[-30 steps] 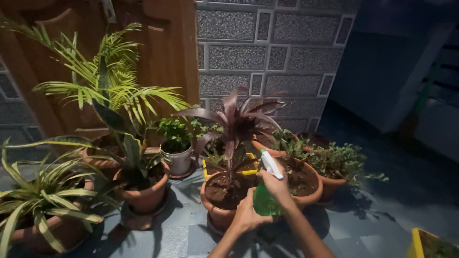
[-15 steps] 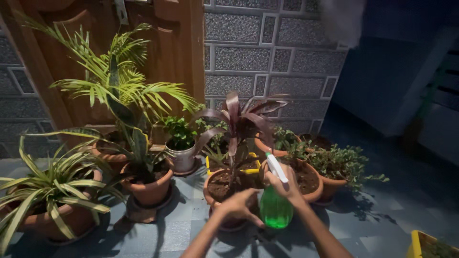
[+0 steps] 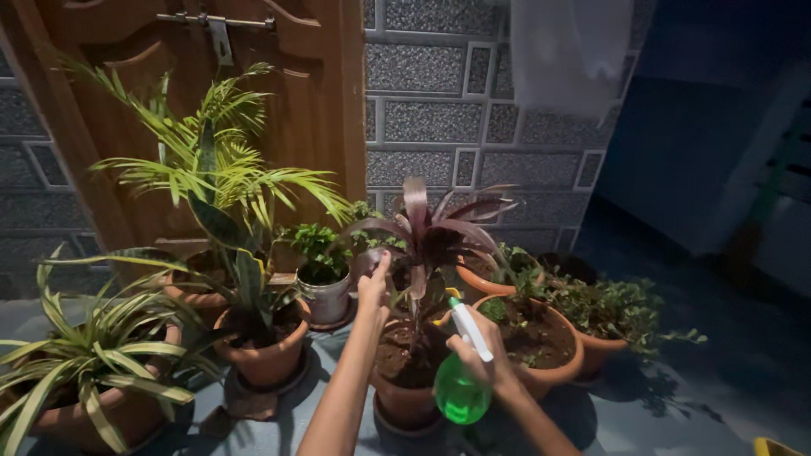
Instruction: The person sits on the floor among several potted plants, picking up fallen leaves, rearranging the soil in one pot by hand, and then using a spray bottle to mist the leaves of a plant.
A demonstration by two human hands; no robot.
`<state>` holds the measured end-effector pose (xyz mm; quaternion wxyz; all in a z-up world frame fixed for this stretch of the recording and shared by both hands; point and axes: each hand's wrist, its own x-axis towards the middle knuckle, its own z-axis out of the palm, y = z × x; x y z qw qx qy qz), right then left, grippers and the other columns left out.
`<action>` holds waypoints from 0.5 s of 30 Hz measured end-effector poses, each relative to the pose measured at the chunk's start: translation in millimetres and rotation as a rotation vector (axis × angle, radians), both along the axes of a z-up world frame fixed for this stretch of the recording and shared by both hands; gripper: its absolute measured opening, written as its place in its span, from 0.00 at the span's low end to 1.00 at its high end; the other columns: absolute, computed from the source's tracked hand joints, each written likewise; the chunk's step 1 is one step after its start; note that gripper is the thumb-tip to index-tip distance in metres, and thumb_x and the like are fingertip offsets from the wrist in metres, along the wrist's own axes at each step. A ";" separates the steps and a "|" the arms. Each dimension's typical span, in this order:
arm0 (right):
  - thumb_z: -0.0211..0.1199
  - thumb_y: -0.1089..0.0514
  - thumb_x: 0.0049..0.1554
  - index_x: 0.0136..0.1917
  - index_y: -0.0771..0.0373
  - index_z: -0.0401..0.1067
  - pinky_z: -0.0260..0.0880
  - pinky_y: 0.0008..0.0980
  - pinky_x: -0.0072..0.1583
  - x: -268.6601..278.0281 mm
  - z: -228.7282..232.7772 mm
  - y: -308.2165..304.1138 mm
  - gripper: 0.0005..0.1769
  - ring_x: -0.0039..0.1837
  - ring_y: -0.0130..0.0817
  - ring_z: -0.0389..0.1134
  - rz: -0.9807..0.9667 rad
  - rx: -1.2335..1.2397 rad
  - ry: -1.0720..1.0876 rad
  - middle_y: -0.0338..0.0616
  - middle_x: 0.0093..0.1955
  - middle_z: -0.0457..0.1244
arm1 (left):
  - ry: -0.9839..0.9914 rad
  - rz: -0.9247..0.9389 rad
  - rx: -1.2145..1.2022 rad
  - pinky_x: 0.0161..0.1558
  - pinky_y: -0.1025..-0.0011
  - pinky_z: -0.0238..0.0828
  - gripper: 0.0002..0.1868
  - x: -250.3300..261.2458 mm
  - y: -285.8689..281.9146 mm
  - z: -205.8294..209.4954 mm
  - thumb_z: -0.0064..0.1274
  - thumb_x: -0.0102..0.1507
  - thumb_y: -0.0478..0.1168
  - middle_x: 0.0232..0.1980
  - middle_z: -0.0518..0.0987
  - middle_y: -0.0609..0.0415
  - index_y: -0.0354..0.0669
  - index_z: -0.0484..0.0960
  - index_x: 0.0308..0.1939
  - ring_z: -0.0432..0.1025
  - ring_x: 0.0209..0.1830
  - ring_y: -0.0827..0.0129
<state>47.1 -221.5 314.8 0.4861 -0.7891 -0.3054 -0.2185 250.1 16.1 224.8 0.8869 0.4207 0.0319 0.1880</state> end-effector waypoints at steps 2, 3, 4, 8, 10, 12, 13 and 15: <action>0.61 0.58 0.43 0.48 0.63 0.73 0.68 0.36 0.44 0.2 -0.5 4.6 0.17 0.38 0.38 0.66 -0.007 -0.011 0.008 0.46 0.37 0.64 | -0.024 -0.015 -0.080 0.32 0.67 0.63 0.21 13.1 0.3 -0.4 0.68 0.64 0.49 0.42 0.78 0.52 0.36 0.80 0.49 0.68 0.32 0.66; 0.62 0.58 0.42 0.48 0.63 0.73 0.67 0.36 0.44 -0.4 0.1 6.5 0.18 0.38 0.39 0.66 -0.016 -0.022 0.015 0.47 0.37 0.63 | -0.049 -0.031 -0.161 0.39 0.67 0.74 0.18 18.6 0.6 0.0 0.65 0.64 0.46 0.44 0.82 0.52 0.36 0.81 0.49 0.75 0.37 0.66; 0.62 0.58 0.42 0.48 0.63 0.73 0.67 0.36 0.44 -1.7 0.5 8.3 0.18 0.38 0.39 0.66 -0.016 -0.022 0.016 0.47 0.37 0.63 | -0.047 -0.031 -0.160 0.39 0.67 0.74 0.18 22.6 2.1 -1.7 0.65 0.64 0.46 0.44 0.82 0.52 0.36 0.81 0.49 0.75 0.37 0.66; 0.60 0.58 0.43 0.46 0.63 0.73 0.68 0.37 0.44 -4.4 4.6 14.5 0.16 0.38 0.40 0.67 -0.048 -0.009 0.052 0.48 0.37 0.64 | -0.069 -0.118 -0.268 0.46 0.57 0.80 0.09 45.2 9.5 -12.5 0.54 0.66 0.44 0.43 0.83 0.54 0.45 0.77 0.46 0.79 0.41 0.63; 0.59 0.58 0.43 0.45 0.63 0.74 0.68 0.37 0.43 -5.5 4.1 17.8 0.14 0.38 0.41 0.67 -0.063 -0.010 0.090 0.48 0.36 0.65 | -0.087 -0.125 -0.262 0.48 0.56 0.80 0.08 54.6 14.6 -23.6 0.52 0.67 0.43 0.43 0.83 0.54 0.46 0.78 0.47 0.80 0.42 0.63; 0.58 0.57 0.44 0.43 0.63 0.74 0.69 0.37 0.44 -6.3 2.6 19.3 0.13 0.38 0.41 0.69 -0.068 -0.001 0.085 0.47 0.36 0.67 | -0.160 -0.141 -0.236 0.49 0.55 0.80 0.06 62.6 18.4 -32.9 0.51 0.68 0.41 0.41 0.82 0.54 0.45 0.77 0.46 0.79 0.40 0.66; 0.58 0.57 0.44 0.43 0.63 0.74 0.69 0.37 0.44 -6.2 1.9 19.5 0.13 0.38 0.41 0.69 -0.068 0.001 0.087 0.47 0.36 0.67 | -0.158 -0.141 -0.234 0.49 0.55 0.80 0.06 66.3 19.9 -35.6 0.51 0.68 0.41 0.41 0.82 0.54 0.45 0.77 0.46 0.79 0.40 0.66; 0.59 0.57 0.43 0.40 0.64 0.73 0.70 0.37 0.45 -7.1 1.5 20.8 0.11 0.39 0.41 0.71 -0.029 -0.029 0.062 0.49 0.35 0.67 | -0.159 -0.104 -0.225 0.50 0.54 0.82 0.05 70.0 22.3 -37.3 0.53 0.70 0.40 0.37 0.78 0.59 0.44 0.77 0.46 0.73 0.32 0.72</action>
